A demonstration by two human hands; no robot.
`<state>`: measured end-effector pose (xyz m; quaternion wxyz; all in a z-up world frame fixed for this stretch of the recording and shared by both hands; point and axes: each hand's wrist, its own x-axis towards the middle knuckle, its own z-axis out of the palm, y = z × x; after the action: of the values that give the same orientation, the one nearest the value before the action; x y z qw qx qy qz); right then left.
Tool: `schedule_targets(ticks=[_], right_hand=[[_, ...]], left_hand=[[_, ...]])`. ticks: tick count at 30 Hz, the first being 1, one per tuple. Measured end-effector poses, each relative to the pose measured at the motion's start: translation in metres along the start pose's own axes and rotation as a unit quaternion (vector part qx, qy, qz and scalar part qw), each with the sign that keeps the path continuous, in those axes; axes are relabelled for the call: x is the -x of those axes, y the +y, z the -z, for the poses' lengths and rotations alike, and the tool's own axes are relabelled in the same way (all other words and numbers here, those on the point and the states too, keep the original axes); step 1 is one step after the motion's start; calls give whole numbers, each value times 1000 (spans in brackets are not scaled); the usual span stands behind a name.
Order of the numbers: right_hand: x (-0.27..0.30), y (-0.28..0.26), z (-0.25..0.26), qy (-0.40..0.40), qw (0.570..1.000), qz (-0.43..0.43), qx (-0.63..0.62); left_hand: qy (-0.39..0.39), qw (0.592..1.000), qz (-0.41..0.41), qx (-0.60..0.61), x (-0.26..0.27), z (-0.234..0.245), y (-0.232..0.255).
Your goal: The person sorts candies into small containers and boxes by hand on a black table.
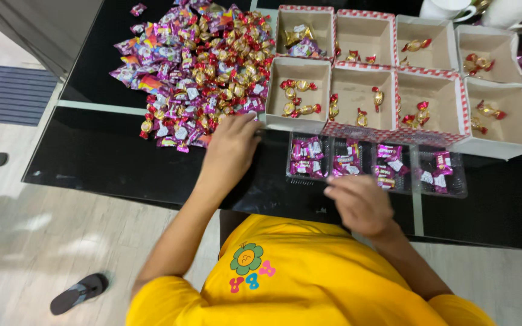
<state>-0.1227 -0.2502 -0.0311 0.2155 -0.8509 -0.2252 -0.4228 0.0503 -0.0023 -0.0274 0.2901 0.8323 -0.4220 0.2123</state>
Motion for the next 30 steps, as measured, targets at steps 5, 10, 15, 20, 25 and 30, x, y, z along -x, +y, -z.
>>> schedule_targets(ticks=[5, 10, 15, 20, 25, 30], right_hand=[[8, -3, 1, -30, 999, 16, -39], [12, 1, 4, -8, 999, -24, -26], [14, -2, 4, -19, 999, -23, -42], [4, -4, 3, 0, 999, -45, -19], [-15, -5, -2, 31, 994, -95, -41], [-8, -8, 3, 49, 990, -117, -64]], left_hand=[[-78, 956, -32, -282, -29, -47, -27], [-131, 928, -34, -346, -40, -55, -41], [-116, 954, -12, -275, -41, -29, -22], [52, 999, -12, 9, -31, 20, 36], [49, 972, 37, 227, -17, 21, 95], [-49, 880, 92, 463, -13, -4, 110]])
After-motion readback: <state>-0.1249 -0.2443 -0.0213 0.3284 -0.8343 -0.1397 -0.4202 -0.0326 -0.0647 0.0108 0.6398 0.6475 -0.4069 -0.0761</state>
